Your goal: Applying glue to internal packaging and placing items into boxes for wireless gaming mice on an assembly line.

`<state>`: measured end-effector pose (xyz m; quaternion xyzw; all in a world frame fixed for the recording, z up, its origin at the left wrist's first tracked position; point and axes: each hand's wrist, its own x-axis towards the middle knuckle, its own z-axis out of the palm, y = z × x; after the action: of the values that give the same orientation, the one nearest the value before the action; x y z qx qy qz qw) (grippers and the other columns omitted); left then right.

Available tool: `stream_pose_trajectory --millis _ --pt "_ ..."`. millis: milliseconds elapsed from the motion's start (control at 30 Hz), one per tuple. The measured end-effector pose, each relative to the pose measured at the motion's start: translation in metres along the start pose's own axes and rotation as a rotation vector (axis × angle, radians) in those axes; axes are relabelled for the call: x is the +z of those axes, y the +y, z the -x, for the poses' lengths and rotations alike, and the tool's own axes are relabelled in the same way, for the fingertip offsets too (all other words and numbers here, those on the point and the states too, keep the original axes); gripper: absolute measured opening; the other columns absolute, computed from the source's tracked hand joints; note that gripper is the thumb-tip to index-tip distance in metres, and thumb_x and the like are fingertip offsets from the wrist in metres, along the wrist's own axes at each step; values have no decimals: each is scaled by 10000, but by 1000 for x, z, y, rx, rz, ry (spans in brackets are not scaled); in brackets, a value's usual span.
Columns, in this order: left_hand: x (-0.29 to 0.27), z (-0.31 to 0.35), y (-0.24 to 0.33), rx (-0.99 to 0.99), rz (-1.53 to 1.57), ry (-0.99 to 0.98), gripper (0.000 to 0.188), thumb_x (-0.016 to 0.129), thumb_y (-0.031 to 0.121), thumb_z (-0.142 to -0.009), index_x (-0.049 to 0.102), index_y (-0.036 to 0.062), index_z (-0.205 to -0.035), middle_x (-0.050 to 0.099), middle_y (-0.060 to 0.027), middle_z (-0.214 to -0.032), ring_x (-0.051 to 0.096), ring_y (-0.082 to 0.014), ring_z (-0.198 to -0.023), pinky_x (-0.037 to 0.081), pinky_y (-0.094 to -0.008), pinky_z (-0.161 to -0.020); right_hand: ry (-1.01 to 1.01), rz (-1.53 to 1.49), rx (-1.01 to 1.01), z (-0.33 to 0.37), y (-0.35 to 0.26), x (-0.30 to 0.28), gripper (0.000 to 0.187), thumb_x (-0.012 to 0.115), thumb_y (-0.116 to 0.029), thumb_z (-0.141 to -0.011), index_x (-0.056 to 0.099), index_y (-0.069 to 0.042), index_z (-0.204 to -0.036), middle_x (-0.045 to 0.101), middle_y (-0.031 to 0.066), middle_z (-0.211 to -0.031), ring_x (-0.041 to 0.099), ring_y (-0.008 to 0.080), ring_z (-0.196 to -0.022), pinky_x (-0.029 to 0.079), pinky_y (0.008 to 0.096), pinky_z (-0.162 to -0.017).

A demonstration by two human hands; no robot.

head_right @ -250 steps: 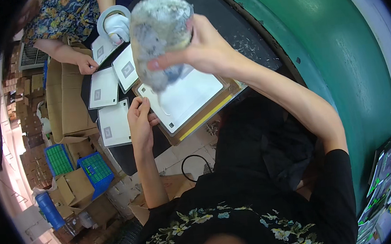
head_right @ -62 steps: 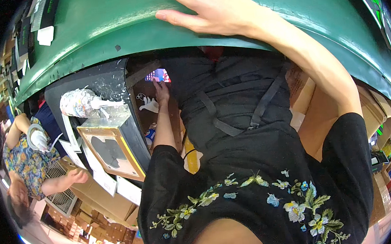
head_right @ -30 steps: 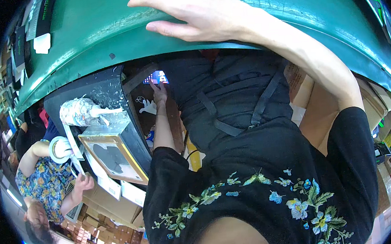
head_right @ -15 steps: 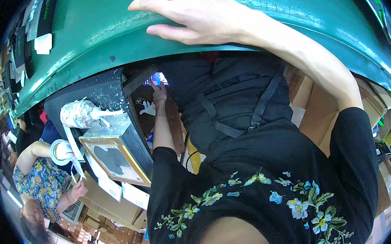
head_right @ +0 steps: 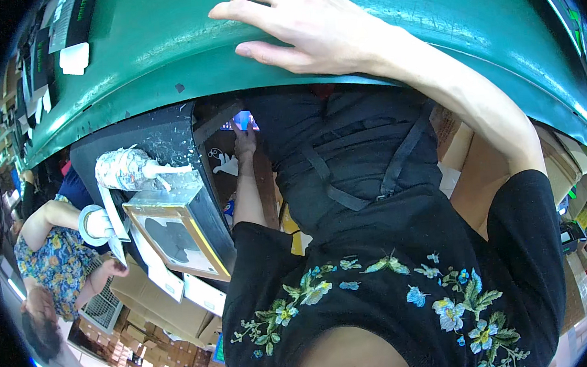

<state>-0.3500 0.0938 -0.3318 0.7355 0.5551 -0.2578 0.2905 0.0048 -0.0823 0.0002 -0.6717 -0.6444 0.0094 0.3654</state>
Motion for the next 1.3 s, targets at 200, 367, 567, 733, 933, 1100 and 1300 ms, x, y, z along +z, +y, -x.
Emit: stream_pose_trajectory --millis 200,367,567,733,933,1100,1300 --pt "5 -11 4 40 -145 -2 780 353 632 -965 127 164 -1548 510 -295 -1383 542 -495 -1208 411 -578 -1029 18 -11 -11 -1 1 0 474 671 -218 -872 534 22 -1257 562 213 -1145 529 364 -1147 419 460 -989" --pt "1 -22 -8 -23 -133 -23 820 349 659 -950 105 166 -1557 553 -295 -1335 559 -495 -1184 423 -583 -1006 20 -24 -28 -1 1 3 475 670 -222 -875 533 18 -1261 560 211 -1148 527 362 -1153 416 457 -992" --pt "4 -16 -3 -10 -93 18 800 344 656 -951 178 143 -1542 578 -292 -1305 568 -464 -1197 426 -569 -1012 10 -18 -7 1 1 0 481 671 -223 -875 528 17 -1267 560 209 -1148 526 357 -1154 412 454 -997" --pt "-5 -17 6 -59 -146 -15 785 356 652 -949 206 152 -1535 578 -291 -1306 561 -468 -1204 419 -568 -1022 11 -9 -7 1 1 1 485 673 -222 -874 528 17 -1269 562 210 -1148 526 357 -1154 411 453 -999" --pt "-3 -15 -4 -87 -94 18 773 361 658 -945 230 157 -1519 580 -306 -1290 561 -482 -1195 422 -571 -1013 22 -8 -28 -1 1 3 484 675 -223 -872 531 19 -1265 562 211 -1147 528 360 -1155 415 456 -995" --pt "-1 -11 0 -82 -64 40 759 361 652 -948 244 146 -1502 579 -323 -1274 564 -495 -1177 427 -573 -1002 9 7 -13 0 1 1 482 675 -226 -873 533 21 -1262 563 214 -1146 529 363 -1153 417 457 -993" --pt "1 -11 -13 -6 -85 37 743 359 631 -963 221 150 -1512 572 -301 -1298 566 -497 -1166 431 -579 -992 15 -12 -20 -2 -2 2 479 673 -227 -874 534 21 -1260 564 216 -1147 528 365 -1158 415 461 -995"
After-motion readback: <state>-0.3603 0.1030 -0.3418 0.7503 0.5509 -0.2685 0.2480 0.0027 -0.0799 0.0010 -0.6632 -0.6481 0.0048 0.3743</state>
